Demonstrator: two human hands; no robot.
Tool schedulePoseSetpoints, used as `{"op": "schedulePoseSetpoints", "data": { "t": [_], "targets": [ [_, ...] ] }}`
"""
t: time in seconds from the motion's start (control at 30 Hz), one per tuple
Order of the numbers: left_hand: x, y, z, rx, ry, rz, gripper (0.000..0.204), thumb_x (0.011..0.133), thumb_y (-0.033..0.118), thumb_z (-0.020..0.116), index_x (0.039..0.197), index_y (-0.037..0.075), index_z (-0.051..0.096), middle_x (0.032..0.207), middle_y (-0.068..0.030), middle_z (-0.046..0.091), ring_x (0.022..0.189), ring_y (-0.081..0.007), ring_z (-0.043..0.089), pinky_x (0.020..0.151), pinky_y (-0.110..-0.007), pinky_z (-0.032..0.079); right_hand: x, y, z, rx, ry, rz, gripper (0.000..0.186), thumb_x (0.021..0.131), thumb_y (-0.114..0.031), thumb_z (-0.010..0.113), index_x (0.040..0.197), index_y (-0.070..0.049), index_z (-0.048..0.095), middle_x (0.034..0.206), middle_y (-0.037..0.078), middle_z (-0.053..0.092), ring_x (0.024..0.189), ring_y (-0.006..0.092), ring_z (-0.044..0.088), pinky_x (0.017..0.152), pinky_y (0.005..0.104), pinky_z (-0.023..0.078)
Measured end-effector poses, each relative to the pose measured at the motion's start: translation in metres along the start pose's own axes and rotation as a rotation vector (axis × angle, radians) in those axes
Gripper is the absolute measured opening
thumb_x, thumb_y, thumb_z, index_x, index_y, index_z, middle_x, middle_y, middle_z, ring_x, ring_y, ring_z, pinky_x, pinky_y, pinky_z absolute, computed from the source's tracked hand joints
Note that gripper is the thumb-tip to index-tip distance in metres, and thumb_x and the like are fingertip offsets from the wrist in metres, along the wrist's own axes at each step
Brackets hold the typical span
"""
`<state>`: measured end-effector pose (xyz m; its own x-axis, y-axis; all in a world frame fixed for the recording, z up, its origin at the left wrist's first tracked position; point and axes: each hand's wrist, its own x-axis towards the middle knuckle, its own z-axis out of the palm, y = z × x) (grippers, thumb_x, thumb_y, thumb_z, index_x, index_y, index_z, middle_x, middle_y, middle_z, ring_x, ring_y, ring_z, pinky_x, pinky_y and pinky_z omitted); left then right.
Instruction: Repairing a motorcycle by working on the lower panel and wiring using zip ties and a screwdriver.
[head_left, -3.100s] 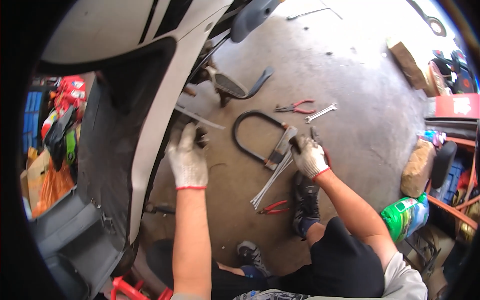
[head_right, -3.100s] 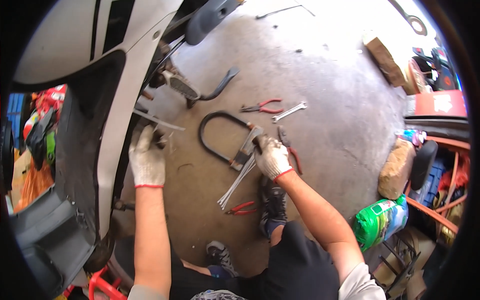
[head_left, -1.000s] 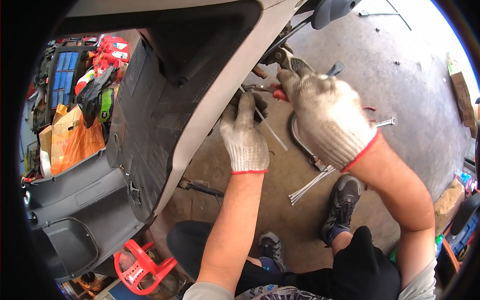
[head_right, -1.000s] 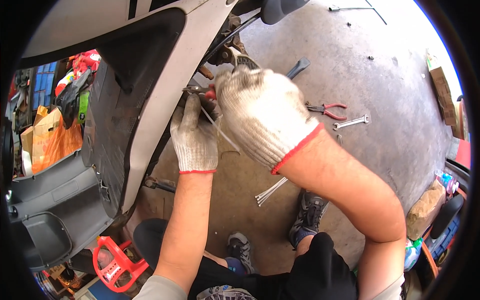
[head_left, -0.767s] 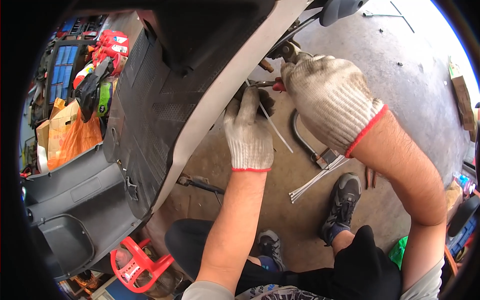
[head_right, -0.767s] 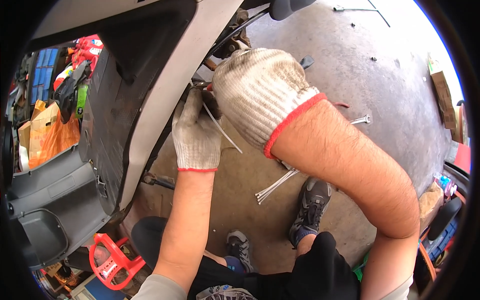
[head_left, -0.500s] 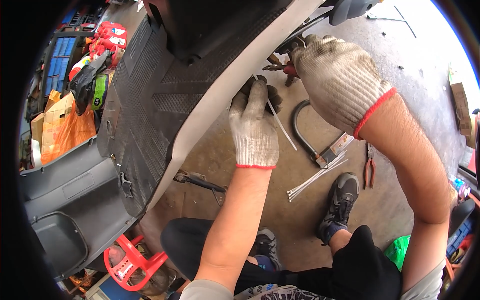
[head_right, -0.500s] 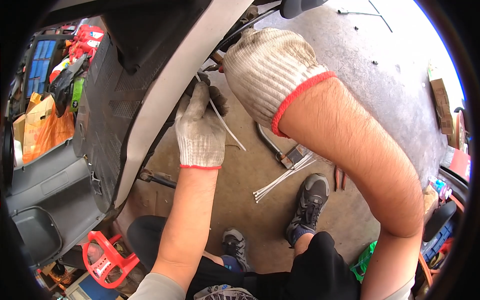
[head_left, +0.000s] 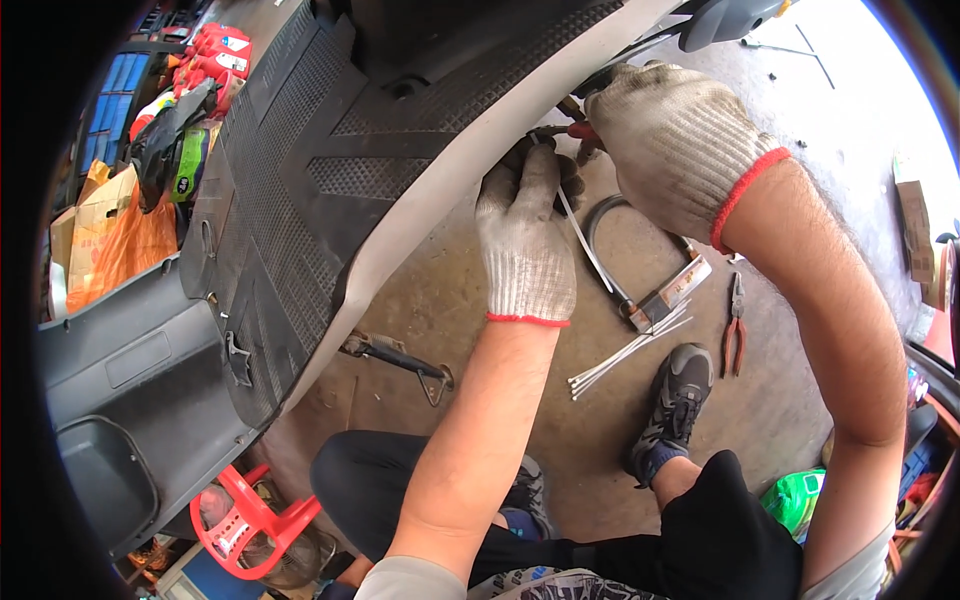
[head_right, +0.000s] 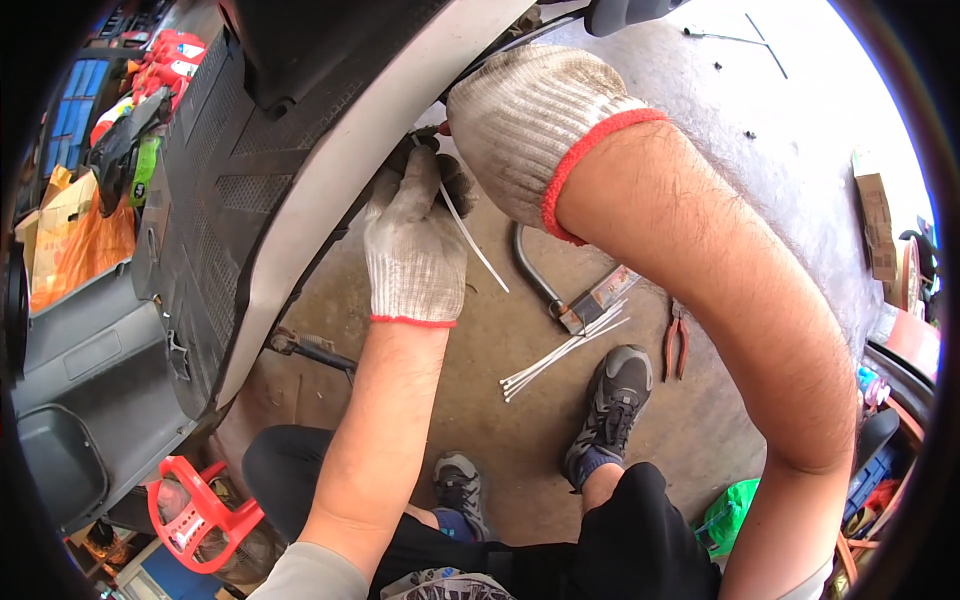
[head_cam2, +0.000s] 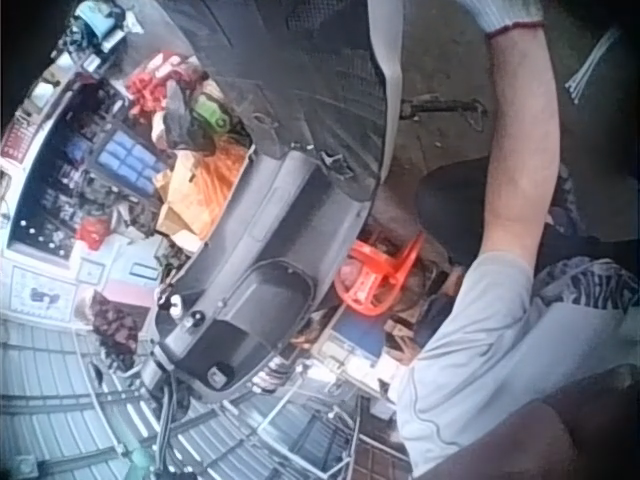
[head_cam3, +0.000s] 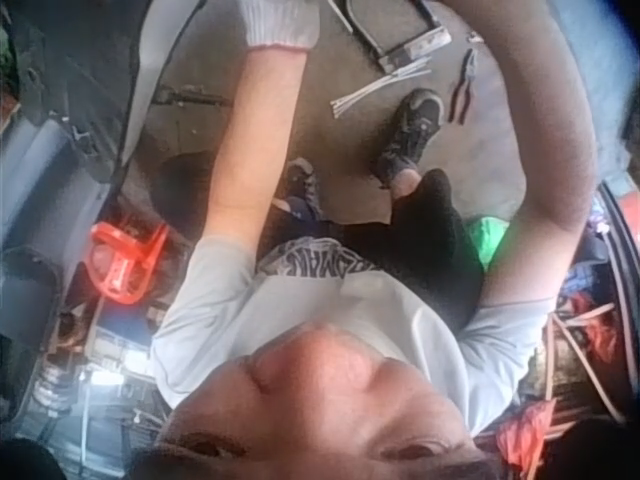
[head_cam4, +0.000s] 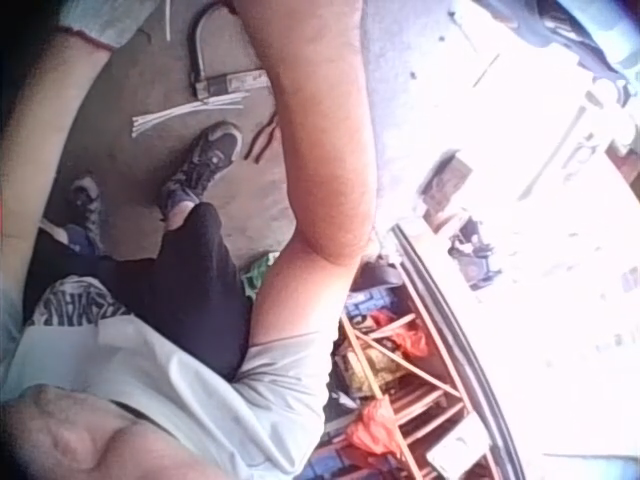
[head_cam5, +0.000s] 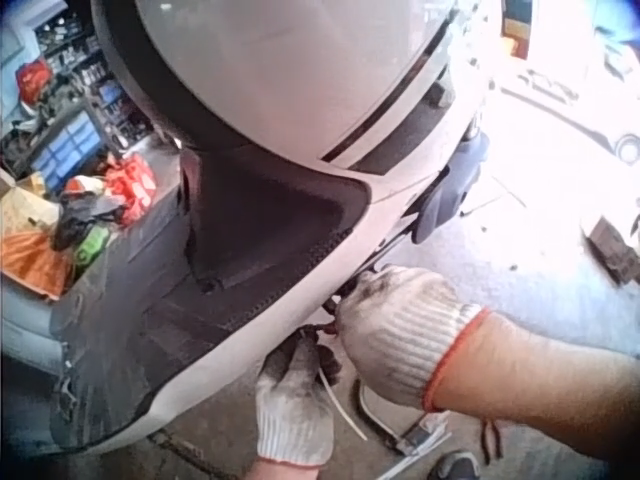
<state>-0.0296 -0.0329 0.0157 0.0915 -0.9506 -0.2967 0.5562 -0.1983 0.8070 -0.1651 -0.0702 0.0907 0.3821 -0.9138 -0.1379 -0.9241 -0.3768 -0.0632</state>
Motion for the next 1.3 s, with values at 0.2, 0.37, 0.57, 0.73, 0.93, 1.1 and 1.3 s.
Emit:
{"op": "schedulePoseSetpoints", "data": {
  "t": [0.2, 0.37, 0.57, 0.73, 0.93, 1.1, 1.3],
  "targets": [
    [0.001, 0.0, -0.004, 0.012, -0.023, -0.007, 0.019, 0.098, 0.009, 0.058, 0.115, 0.001, 0.058, 0.097, -0.0047, 0.06, 0.08, -0.0134, 0.054, 0.073, -0.029, 0.043, -0.003, -0.003, 0.003, -0.067, 0.041, 0.014, 0.02, 0.083, -0.001, 0.06, 0.1, -0.002, 0.071, 0.091, 0.017, 0.072, 0.088, 0.0287, 0.072, 0.076, 0.0368, 0.059],
    [0.002, -0.002, -0.004, 0.008, -0.024, 0.019, 0.018, 0.098, 0.009, 0.058, 0.114, 0.002, 0.058, 0.096, -0.0044, 0.059, 0.079, -0.0131, 0.054, 0.072, -0.029, 0.043, -0.002, 0.0, 0.011, -0.066, 0.087, 0.005, 0.023, 0.085, 0.0, 0.058, 0.105, -0.002, 0.07, 0.091, 0.017, 0.072, 0.087, 0.0276, 0.073, 0.075, 0.0361, 0.06],
    [0.001, -0.001, -0.005, 0.033, -0.019, -0.012, 0.015, 0.099, 0.008, 0.055, 0.111, 0.0, 0.06, 0.092, -0.0055, 0.06, 0.078, -0.012, 0.053, 0.075, -0.027, 0.043, -0.004, -0.001, 0.011, -0.066, 0.085, 0.019, 0.023, 0.085, 0.0, 0.059, 0.105, -0.003, 0.07, 0.091, 0.017, 0.072, 0.087, 0.0269, 0.073, 0.075, 0.0355, 0.06],
    [0.002, -0.003, -0.005, -0.038, -0.011, -0.004, 0.016, 0.098, 0.007, 0.055, 0.111, 0.0, 0.06, 0.094, -0.0057, 0.061, 0.078, -0.0124, 0.053, 0.075, -0.027, 0.044, -0.005, -0.004, 0.01, -0.138, 0.041, 0.033, 0.022, 0.085, -0.002, 0.061, 0.105, -0.002, 0.069, 0.089, 0.016, 0.072, 0.086, 0.0262, 0.073, 0.074, 0.0356, 0.06],
    [0.001, -0.002, -0.004, -0.044, 0.015, -0.025, 0.018, 0.098, 0.007, 0.055, 0.114, 0.0, 0.06, 0.094, -0.006, 0.061, 0.078, -0.0125, 0.053, 0.075, -0.027, 0.044, -0.006, -0.005, 0.009, -0.109, 0.109, -0.006, 0.022, 0.085, -0.002, 0.06, 0.105, -0.001, 0.069, 0.086, 0.017, 0.072, 0.085, 0.0267, 0.074, 0.07, 0.0353, 0.06],
    [0.0, 0.0, -0.004, 0.0, 0.004, -0.007, 0.018, 0.098, 0.008, 0.055, 0.112, 0.0, 0.061, 0.092, -0.0056, 0.061, 0.077, -0.0123, 0.054, 0.074, -0.027, 0.044, 0.002, -0.002, 0.006, -0.164, -0.053, 0.01, 0.021, 0.086, -0.004, 0.061, 0.106, -0.001, 0.069, 0.086, 0.017, 0.073, 0.083, 0.0264, 0.074, 0.07, 0.0347, 0.06],
    [0.002, 0.002, -0.008, 0.149, 0.019, -0.011, 0.019, 0.097, 0.016, 0.056, 0.108, 0.001, 0.062, 0.082, -0.0038, 0.06, 0.072, -0.0116, 0.055, 0.068, -0.027, 0.045, -0.005, 0.0, 0.016, -0.021, 0.074, -0.045, 0.021, 0.088, -0.008, 0.063, 0.108, 0.0, 0.067, 0.086, 0.018, 0.072, 0.084, 0.0272, 0.074, 0.071, 0.0337, 0.06]
  ]
}}
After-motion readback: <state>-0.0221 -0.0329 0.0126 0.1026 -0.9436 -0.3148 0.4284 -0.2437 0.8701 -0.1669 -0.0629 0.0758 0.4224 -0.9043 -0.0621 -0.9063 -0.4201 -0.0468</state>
